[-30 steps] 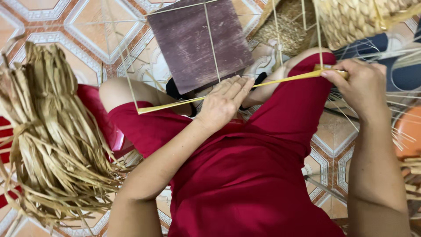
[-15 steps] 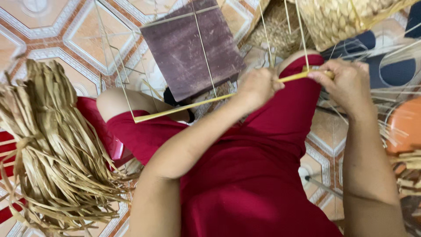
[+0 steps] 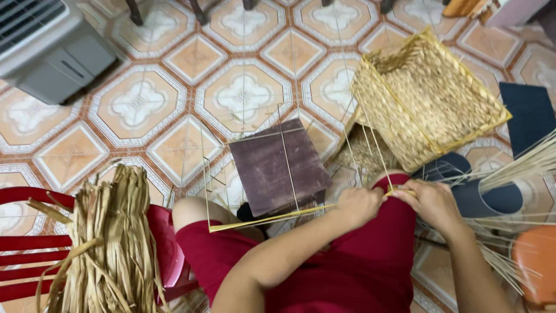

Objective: The person sits on the floor and repairs a woven basket by wrapping its wire frame with yellow tape. They use scissors to cut the tape and secure it around the frame, working methodically along the edges.

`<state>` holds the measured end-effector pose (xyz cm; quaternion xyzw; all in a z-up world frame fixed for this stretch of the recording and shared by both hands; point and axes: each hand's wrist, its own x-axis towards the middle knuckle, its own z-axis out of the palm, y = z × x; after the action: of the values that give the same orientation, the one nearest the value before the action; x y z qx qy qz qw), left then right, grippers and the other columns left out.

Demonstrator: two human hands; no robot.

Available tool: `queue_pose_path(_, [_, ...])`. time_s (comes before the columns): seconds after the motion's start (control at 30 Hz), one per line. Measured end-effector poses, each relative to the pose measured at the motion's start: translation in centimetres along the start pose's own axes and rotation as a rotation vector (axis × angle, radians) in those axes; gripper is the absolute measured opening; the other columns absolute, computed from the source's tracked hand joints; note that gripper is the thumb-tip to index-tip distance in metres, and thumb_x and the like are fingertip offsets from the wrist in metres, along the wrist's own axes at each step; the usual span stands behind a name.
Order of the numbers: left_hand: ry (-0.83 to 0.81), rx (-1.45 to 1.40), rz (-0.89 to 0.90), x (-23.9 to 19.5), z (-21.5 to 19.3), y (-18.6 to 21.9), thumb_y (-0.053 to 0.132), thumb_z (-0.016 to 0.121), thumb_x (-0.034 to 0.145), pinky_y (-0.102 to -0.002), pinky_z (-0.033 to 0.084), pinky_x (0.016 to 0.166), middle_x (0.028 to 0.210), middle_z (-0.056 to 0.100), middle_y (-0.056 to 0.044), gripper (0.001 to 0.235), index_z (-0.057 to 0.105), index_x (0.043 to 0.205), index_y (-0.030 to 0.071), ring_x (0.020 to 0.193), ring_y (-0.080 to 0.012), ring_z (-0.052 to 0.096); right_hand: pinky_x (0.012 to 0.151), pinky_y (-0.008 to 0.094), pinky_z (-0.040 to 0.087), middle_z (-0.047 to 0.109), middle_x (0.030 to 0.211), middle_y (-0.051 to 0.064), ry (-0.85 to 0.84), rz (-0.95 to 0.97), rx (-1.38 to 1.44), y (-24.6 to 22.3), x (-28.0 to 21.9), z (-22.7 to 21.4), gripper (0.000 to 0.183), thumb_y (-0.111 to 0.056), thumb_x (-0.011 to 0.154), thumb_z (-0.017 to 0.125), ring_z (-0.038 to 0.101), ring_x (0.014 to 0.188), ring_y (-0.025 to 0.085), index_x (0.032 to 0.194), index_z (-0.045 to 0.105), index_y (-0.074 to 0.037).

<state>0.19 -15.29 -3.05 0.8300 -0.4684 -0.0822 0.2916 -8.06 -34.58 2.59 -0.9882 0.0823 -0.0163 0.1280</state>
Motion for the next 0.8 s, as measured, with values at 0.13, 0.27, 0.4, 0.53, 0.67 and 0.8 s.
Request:
queue_pose_path(0.13, [0.116,0.159,0.11,-6.2,-3.1,-3.2,0.019,0.057,0.098,-0.047,0.05,0.092,0.108,0.07,-0.011,0.028,0.064,0.122,0.007,0.104,-0.029,0.068,0.076,0.044,0.056,0.077,0.087,0.01,-0.024,0.062,0.047,0.0,0.3,0.0,0.035,-0.047,0.088,0.067,0.073,0.083,0.032,0.095,0.078,-0.015])
queue_pose_path(0.27, [0.363,0.305,0.172,-15.0,-7.2,-8.6,0.02,0.06,0.094,-0.047,0.041,0.107,0.123,0.069,-0.012,0.048,0.054,0.139,0.005,0.11,-0.0243,0.065,0.078,0.043,0.058,0.077,0.091,0.012,-0.044,0.107,0.078,-0.2,-0.2,0.0,0.039,-0.05,0.088,0.067,0.074,0.086,0.032,0.1,0.078,-0.015])
queue_pose_path(0.4, [0.035,0.373,-0.07,-22.2,-11.4,-13.6,0.019,0.061,0.098,-0.04,0.056,0.059,0.089,0.073,-0.01,0.051,0.052,0.146,0.004,0.07,-0.0237,0.069,0.076,0.044,0.057,0.078,0.09,0.012,-0.09,0.129,0.113,-0.4,0.5,-0.3,0.041,-0.05,0.087,0.066,0.075,0.084,0.032,0.099,0.078,-0.013])
queue_pose_path(0.53, [-0.11,0.455,-0.318,-23.6,-12.1,-14.3,0.028,0.061,0.105,-0.039,0.055,0.059,0.076,0.07,-0.005,0.018,0.068,0.109,0.013,0.068,-0.0221,0.07,0.076,0.044,0.057,0.078,0.09,0.013,-0.115,0.194,0.117,-0.9,0.7,-0.4,0.042,-0.052,0.088,0.066,0.075,0.084,0.033,0.102,0.079,-0.014])
queue_pose_path(0.67, [-0.18,0.061,-0.583,-21.2,-11.8,-13.4,0.045,0.068,0.096,-0.04,0.055,0.066,0.072,0.072,-0.008,0.033,0.077,0.098,0.014,0.069,-0.0262,0.071,0.076,0.044,0.058,0.078,0.089,0.013,-0.134,0.232,0.136,-0.8,0.8,-0.3,0.044,-0.052,0.087,0.068,0.076,0.083,0.032,0.103,0.079,-0.013])
queue_pose_path(0.8, [0.017,-0.373,-0.315,-19.1,-11.9,-12.1,0.037,0.065,0.091,-0.041,0.059,0.071,0.099,0.075,-0.008,0.031,0.079,0.104,0.012,0.085,-0.029,0.075,0.077,0.044,0.058,0.079,0.09,0.013,-0.134,0.262,0.125,-0.4,0.8,-0.3,0.043,-0.052,0.087,0.068,0.076,0.084,0.033,0.104,0.079,-0.014])
